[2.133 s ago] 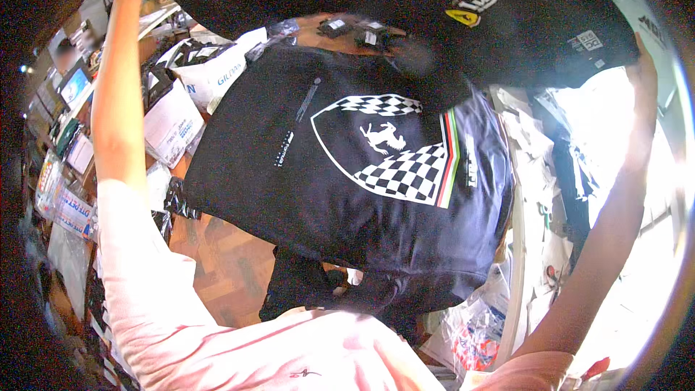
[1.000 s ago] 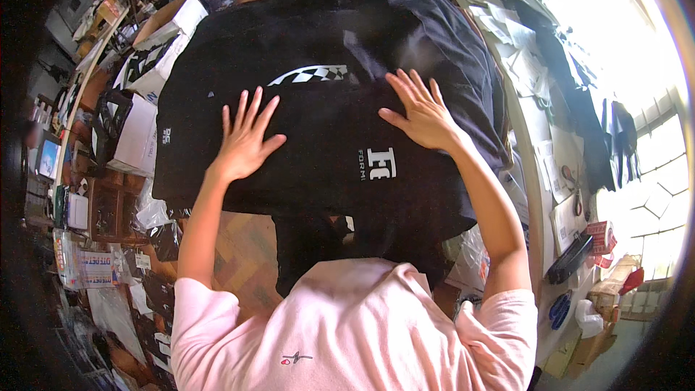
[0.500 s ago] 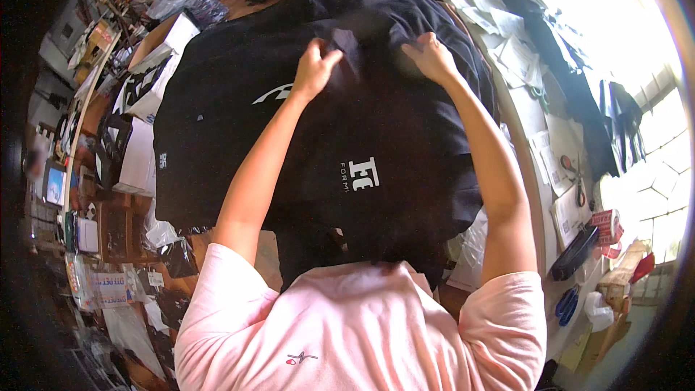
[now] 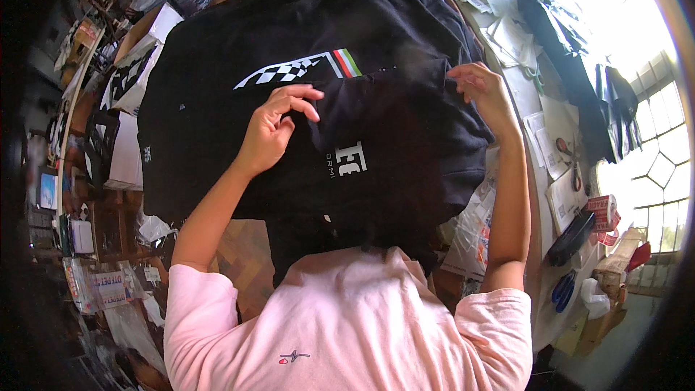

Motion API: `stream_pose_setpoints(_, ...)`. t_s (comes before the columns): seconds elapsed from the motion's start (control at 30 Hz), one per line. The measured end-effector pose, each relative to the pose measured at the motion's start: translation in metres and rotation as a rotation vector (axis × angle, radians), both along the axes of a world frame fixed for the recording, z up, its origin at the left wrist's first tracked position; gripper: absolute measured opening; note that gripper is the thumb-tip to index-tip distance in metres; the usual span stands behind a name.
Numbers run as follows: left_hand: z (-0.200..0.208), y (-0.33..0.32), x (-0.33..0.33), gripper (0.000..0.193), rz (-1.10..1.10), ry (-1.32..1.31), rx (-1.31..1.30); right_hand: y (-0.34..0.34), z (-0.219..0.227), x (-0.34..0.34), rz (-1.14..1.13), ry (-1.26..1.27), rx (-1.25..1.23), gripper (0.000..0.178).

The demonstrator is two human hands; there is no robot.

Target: The person cuts tags off a black Ferrari t-shirt using scissors, folds the shirt, and places it into a clear plastic bag. The process is repeated for a second shirt. The person works at a cluttered table in a room with boxes and other items.

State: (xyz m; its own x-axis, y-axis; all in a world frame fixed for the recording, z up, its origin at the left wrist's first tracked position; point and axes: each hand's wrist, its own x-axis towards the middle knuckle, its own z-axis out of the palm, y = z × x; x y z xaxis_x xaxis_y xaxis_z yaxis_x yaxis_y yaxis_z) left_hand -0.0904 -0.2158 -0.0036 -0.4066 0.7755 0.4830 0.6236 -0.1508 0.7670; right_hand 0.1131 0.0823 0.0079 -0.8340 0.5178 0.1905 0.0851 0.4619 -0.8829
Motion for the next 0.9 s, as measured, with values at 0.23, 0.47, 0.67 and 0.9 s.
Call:
stream_pose_setpoints(0.23, -0.001, 0.015, 0.013, 0.046, 0.407, -0.496, -0.354, -0.048, 0.008, -0.03, -0.49, -0.529, 0.289, 0.042)
stream_pose_setpoints(0.47, -0.015, 0.038, 0.013, 0.051, 0.238, -0.883, -0.113, -0.017, -0.019, -0.069, -0.539, -0.105, 0.319, 0.028)
stream_pose_setpoints(0.67, -0.024, 0.031, 0.026, 0.067, 0.271, -0.56, -0.075, -0.036, -0.015, -0.065, -0.493, -0.238, 0.439, 0.041)
stream_pose_setpoints(0.9, -0.032, -0.061, 0.017, 0.044, 0.838, 0.806, -0.527, -0.08, -0.015, -0.016, -0.539, -0.477, 0.65, 0.042)
